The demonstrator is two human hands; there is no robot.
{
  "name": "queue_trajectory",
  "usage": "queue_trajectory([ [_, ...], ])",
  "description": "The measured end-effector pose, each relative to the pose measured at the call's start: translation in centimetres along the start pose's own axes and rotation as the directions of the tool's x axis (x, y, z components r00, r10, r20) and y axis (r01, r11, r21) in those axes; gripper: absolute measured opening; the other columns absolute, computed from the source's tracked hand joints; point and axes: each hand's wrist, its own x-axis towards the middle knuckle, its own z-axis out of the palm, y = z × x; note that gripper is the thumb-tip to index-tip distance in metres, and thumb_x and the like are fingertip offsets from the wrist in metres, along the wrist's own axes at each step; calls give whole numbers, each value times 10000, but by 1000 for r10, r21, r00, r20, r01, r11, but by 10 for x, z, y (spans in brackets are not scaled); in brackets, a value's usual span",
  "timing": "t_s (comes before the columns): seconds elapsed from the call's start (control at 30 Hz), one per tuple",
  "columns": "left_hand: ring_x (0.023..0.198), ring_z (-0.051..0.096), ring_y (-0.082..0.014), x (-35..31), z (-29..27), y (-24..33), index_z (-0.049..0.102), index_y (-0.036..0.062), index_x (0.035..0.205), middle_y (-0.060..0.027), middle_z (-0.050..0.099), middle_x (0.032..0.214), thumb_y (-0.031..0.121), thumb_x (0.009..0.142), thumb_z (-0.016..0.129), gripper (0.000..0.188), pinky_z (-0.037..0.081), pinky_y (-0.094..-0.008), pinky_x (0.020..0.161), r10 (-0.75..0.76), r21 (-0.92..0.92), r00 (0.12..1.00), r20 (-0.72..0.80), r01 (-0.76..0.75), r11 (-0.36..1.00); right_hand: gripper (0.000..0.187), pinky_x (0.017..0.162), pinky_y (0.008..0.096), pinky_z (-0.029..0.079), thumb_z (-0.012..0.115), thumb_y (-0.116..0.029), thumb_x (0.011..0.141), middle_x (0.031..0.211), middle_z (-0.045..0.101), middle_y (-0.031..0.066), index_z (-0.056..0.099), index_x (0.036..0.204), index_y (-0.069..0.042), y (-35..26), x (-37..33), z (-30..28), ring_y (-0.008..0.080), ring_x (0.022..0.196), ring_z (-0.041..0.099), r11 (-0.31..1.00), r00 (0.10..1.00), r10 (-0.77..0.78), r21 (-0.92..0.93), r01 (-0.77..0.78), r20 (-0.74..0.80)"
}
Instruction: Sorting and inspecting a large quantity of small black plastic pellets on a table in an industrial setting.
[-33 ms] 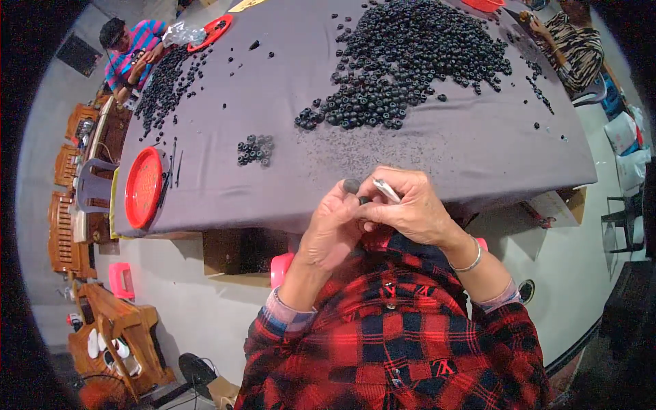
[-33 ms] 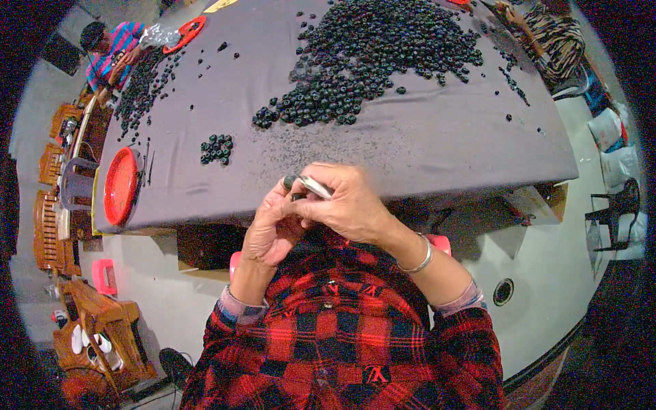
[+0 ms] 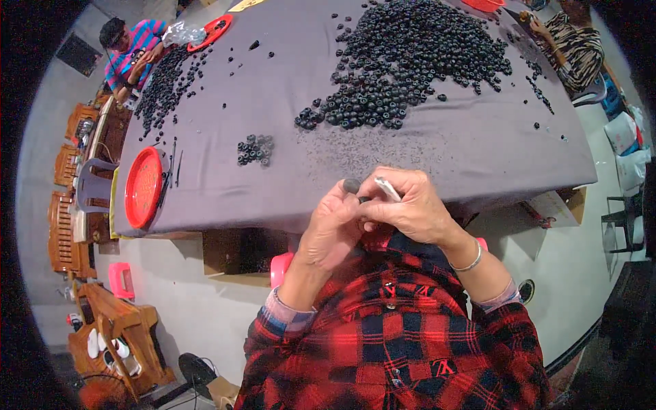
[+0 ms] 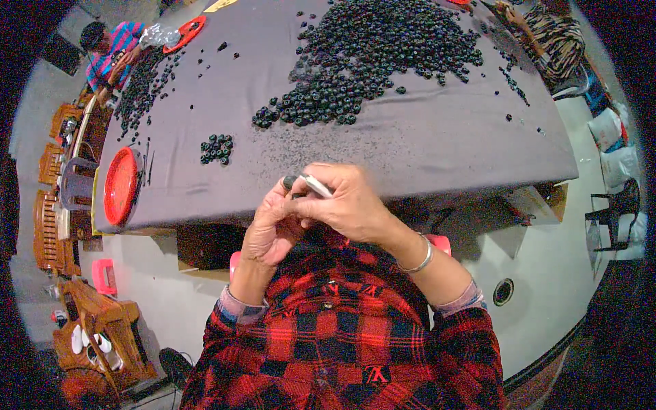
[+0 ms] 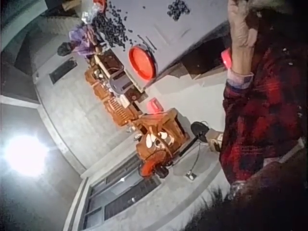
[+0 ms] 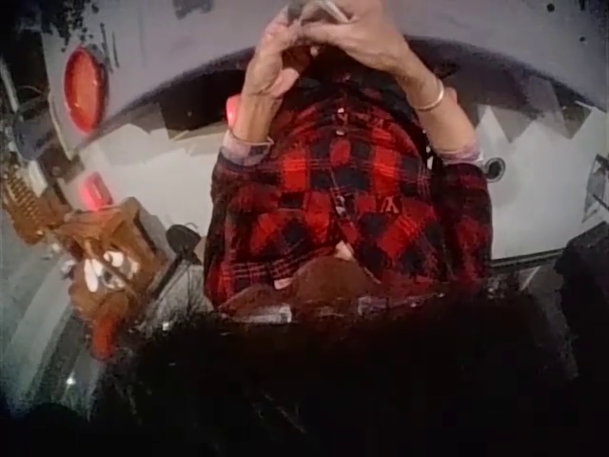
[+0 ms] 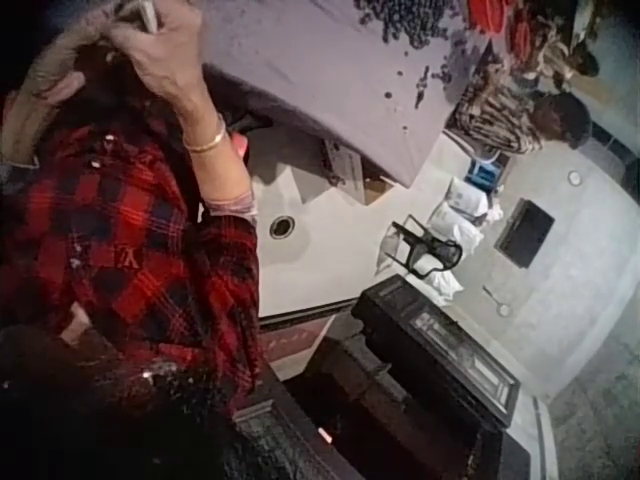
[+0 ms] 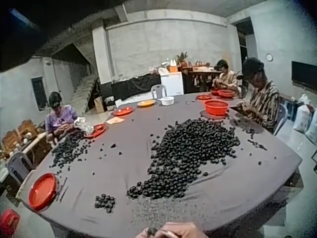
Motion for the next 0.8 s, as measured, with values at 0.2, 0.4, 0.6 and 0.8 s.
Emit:
queue_trajectory([
  [0.2, 829, 560, -96, 1, 2, -1, 472, 59, 1168, -15, 576, 1023, 217, 796, 699, 464, 467, -234, 650, -10, 8, 1000, -20, 10, 1000, 98, 573, 234, 504, 623, -65, 852, 737, 615, 56, 612, 819, 27, 4, 2, -5, 104, 648, 609, 977, 992, 117, 173, -124, 50],
  [0.4, 774, 527, -92, -1, 3, 2, 474, 63, 1154, -11, 569, 946, 218, 808, 690, 436, 456, -242, 642, -44, -32, 999, 7, 44, 998, 118, 622, 224, 471, 583, -84, 871, 745, 604, 27, 615, 850, 27, 11, 3, -14, 93, 681, 577, 991, 991, 129, 47, -128, -32],
  [0.6, 758, 499, -120, -1, 7, 6, 504, 133, 1012, -2, 559, 847, 159, 848, 639, 214, 444, -263, 671, -22, -141, 999, -48, 15, 990, 124, 655, 231, 435, 573, -82, 856, 763, 591, 38, 596, 914, 26, 7, 1, -18, 101, 712, 540, 925, 986, -149, -364, 114, -70],
  [0.8, 778, 558, -108, -4, 6, 7, 564, 153, 961, -4, 607, 889, 152, 885, 591, 80, 483, -260, 683, 90, -191, 991, -99, -108, 976, 187, 590, 295, 465, 602, -70, 829, 747, 615, 92, 622, 999, 5, 14, -1, -7, 203, 658, 607, 763, 929, -364, -550, 340, 69],
])
